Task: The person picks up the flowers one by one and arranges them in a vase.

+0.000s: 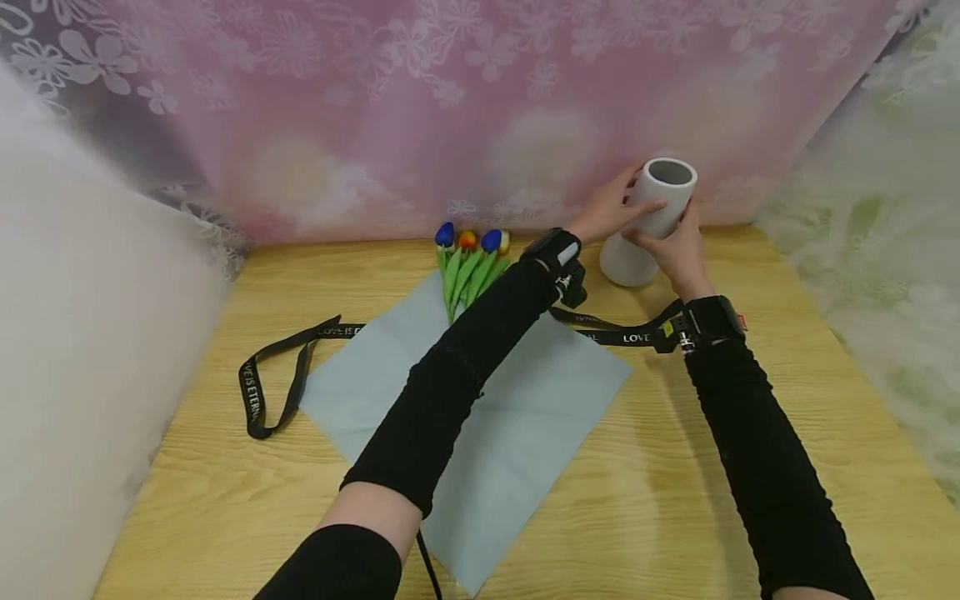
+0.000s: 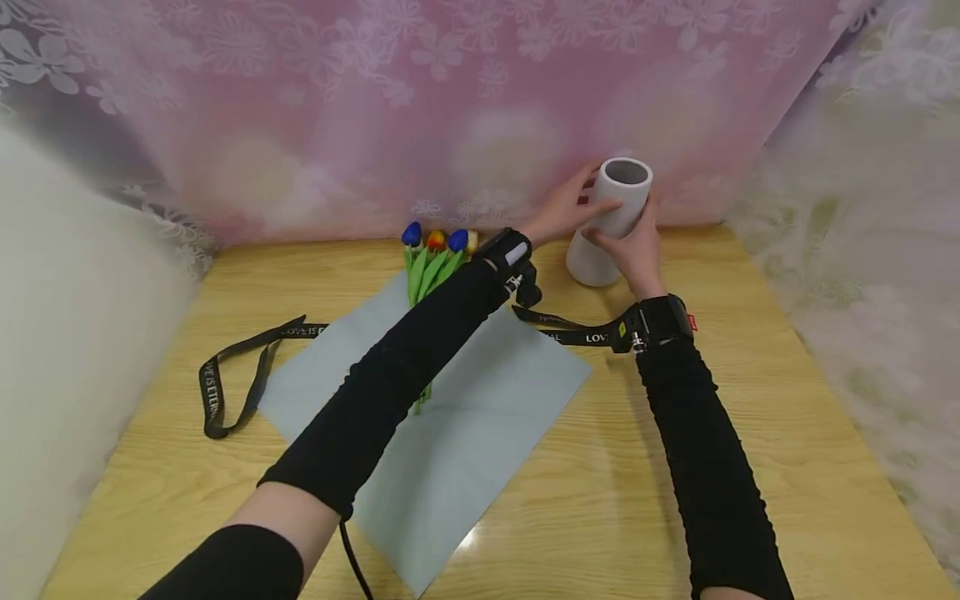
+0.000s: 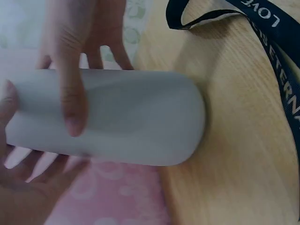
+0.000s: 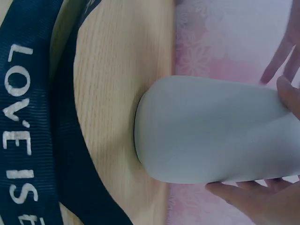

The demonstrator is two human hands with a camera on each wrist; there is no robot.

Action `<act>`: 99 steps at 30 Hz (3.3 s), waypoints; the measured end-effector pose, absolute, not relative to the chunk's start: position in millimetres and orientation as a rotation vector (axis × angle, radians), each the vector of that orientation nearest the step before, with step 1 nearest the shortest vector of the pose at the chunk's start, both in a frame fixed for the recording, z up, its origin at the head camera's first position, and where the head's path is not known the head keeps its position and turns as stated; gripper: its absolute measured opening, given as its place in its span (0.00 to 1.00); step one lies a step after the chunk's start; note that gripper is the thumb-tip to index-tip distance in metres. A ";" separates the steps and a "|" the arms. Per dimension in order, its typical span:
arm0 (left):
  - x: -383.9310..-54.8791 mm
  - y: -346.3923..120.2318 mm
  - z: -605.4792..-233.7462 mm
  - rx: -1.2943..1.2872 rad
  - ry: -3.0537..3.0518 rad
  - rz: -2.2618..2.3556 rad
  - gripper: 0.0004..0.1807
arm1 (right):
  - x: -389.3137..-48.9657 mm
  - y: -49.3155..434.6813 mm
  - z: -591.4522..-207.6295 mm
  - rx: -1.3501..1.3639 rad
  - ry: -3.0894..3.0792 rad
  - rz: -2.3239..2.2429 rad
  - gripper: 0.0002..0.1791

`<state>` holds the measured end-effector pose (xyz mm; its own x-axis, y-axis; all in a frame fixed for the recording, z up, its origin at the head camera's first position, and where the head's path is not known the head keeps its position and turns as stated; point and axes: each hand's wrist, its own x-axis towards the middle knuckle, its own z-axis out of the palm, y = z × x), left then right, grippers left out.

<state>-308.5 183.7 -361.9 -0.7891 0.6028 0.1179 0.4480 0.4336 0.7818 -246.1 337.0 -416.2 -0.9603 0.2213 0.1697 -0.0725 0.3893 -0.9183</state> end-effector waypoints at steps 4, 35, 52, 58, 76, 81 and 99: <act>-308.9 171.2 -366.7 0.891 2.472 1.351 0.43 | -244.9 325.6 -413.9 -0.103 -2.425 1.479 0.59; -265.3 114.2 -367.8 0.965 2.685 1.366 0.42 | -220.8 304.4 -405.9 0.199 -2.574 1.416 0.59; -219.7 100.3 -371.9 0.971 2.816 1.336 0.42 | -181.5 292.3 -407.9 0.245 -2.611 1.344 0.62; -199.1 95.8 -374.4 0.950 2.903 1.334 0.41 | -165.3 288.2 -406.9 0.280 -2.629 1.332 0.63; -190.3 75.9 -364.1 0.815 2.797 1.313 0.44 | -160.1 296.6 -383.5 0.454 -2.711 1.583 0.62; -209.7 27.1 -353.9 0.760 2.836 1.565 0.23 | -164.5 306.0 -365.3 0.454 -2.642 1.702 0.58; -240.1 -43.3 -434.4 0.088 2.987 0.998 0.17 | -172.0 320.0 -355.0 0.500 -2.667 1.621 0.45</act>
<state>-240.1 -43.3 -434.4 -0.9984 0.0503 0.0265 0.0561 0.7977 0.6005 -172.0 320.0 -355.0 -0.9498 -0.2768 0.1460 -0.2571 0.4242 -0.8683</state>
